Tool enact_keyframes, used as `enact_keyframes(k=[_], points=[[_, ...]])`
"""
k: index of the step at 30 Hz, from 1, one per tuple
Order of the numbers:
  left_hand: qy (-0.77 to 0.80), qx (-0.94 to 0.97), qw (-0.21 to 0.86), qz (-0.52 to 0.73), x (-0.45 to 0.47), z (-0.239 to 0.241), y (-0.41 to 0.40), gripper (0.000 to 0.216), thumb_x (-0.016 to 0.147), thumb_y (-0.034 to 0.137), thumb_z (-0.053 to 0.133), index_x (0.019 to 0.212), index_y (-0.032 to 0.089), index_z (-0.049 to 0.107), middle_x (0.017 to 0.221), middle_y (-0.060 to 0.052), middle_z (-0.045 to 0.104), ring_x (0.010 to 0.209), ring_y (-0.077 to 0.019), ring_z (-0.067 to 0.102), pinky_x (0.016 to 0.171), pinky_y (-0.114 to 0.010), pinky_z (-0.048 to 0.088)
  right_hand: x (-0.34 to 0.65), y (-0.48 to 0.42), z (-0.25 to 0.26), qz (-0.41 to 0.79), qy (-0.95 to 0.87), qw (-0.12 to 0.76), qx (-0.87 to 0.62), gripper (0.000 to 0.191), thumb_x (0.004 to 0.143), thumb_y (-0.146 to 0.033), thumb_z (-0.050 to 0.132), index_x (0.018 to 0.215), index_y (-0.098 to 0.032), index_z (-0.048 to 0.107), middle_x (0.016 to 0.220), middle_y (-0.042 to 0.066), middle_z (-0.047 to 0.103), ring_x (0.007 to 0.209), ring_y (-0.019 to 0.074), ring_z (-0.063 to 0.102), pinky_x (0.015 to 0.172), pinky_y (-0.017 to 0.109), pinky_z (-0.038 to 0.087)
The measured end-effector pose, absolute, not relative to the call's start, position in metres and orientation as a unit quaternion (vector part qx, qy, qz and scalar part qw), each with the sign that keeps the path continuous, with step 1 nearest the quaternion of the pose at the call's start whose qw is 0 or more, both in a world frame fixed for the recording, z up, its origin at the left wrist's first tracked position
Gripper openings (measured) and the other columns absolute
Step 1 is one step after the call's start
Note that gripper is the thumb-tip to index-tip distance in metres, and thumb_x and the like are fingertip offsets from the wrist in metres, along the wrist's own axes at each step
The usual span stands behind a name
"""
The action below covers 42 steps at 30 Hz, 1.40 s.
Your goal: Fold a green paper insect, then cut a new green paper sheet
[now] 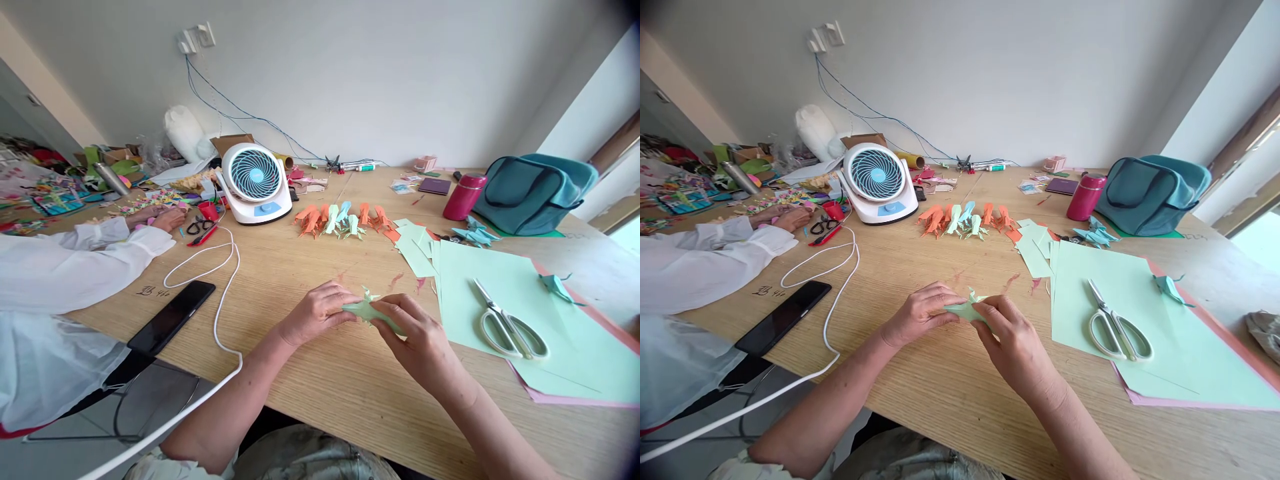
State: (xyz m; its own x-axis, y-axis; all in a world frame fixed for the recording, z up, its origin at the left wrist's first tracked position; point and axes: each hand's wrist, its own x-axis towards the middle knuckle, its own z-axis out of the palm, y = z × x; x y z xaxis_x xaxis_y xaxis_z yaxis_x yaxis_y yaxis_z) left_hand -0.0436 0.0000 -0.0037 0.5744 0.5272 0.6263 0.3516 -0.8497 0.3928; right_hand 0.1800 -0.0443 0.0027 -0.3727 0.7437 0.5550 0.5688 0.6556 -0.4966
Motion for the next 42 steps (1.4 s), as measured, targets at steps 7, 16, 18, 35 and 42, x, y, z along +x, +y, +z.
enact_keyframes(k=[7, 16, 18, 35, 42], points=[[0.229, 0.878, 0.125, 0.402, -0.0441, -0.0041, 0.0002, 0.030, 0.088, 0.027, 0.064, 0.117, 0.017, 0.066, 0.102, -0.011, 0.071, 0.096, -0.0186, 0.064, 0.087, -0.035, 0.053, 0.1821, -0.0397, 0.0070, 0.272, -0.745, 0.373, -0.481, 0.018, 0.087, -0.033, 0.062, 0.101, -0.023, 0.068, 0.088, 0.003, 0.072, 0.077, 0.0183, 0.067, 0.067, 0.028, 0.053], [0.238, 0.860, 0.171, 0.419, -0.0436, -0.0096, 0.0015, 0.032, 0.087, 0.034, 0.065, 0.114, 0.018, 0.068, 0.104, -0.011, 0.073, 0.097, -0.0191, 0.066, 0.088, -0.034, 0.053, 0.1823, -0.0366, 0.0032, 0.279, -0.754, 0.382, -0.455, 0.018, 0.091, -0.034, 0.059, 0.101, -0.022, 0.069, 0.093, 0.004, 0.066, 0.080, 0.0176, 0.064, 0.071, 0.028, 0.052], [0.239, 0.859, 0.175, 0.417, -0.0430, -0.0096, 0.0010, 0.032, 0.087, 0.034, 0.066, 0.114, 0.018, 0.068, 0.104, -0.011, 0.073, 0.097, -0.0189, 0.066, 0.088, -0.034, 0.053, 0.1825, -0.0371, 0.0035, 0.234, -0.775, 0.386, -0.442, 0.020, 0.090, -0.032, 0.060, 0.106, -0.023, 0.068, 0.093, 0.005, 0.063, 0.083, 0.0182, 0.064, 0.074, 0.029, 0.051], [0.248, 0.864, 0.167, 0.406, -0.0421, -0.0092, -0.0009, 0.031, 0.087, 0.032, 0.066, 0.114, 0.017, 0.068, 0.100, -0.010, 0.073, 0.092, -0.0181, 0.066, 0.085, -0.033, 0.052, 0.1752, -0.0431, -0.0009, 0.172, -0.775, 0.377, -0.477, 0.014, 0.089, -0.027, 0.059, 0.101, -0.025, 0.067, 0.095, 0.004, 0.062, 0.081, 0.0183, 0.064, 0.070, 0.030, 0.051], [0.244, 0.864, 0.167, 0.408, -0.0412, -0.0085, -0.0027, 0.032, 0.085, 0.030, 0.068, 0.115, 0.018, 0.068, 0.101, -0.010, 0.072, 0.094, -0.0185, 0.065, 0.085, -0.033, 0.053, 0.1753, -0.0444, -0.0007, 0.164, -0.781, 0.357, -0.486, 0.017, 0.088, -0.027, 0.062, 0.105, -0.026, 0.067, 0.095, 0.004, 0.061, 0.079, 0.0179, 0.062, 0.067, 0.029, 0.048]])
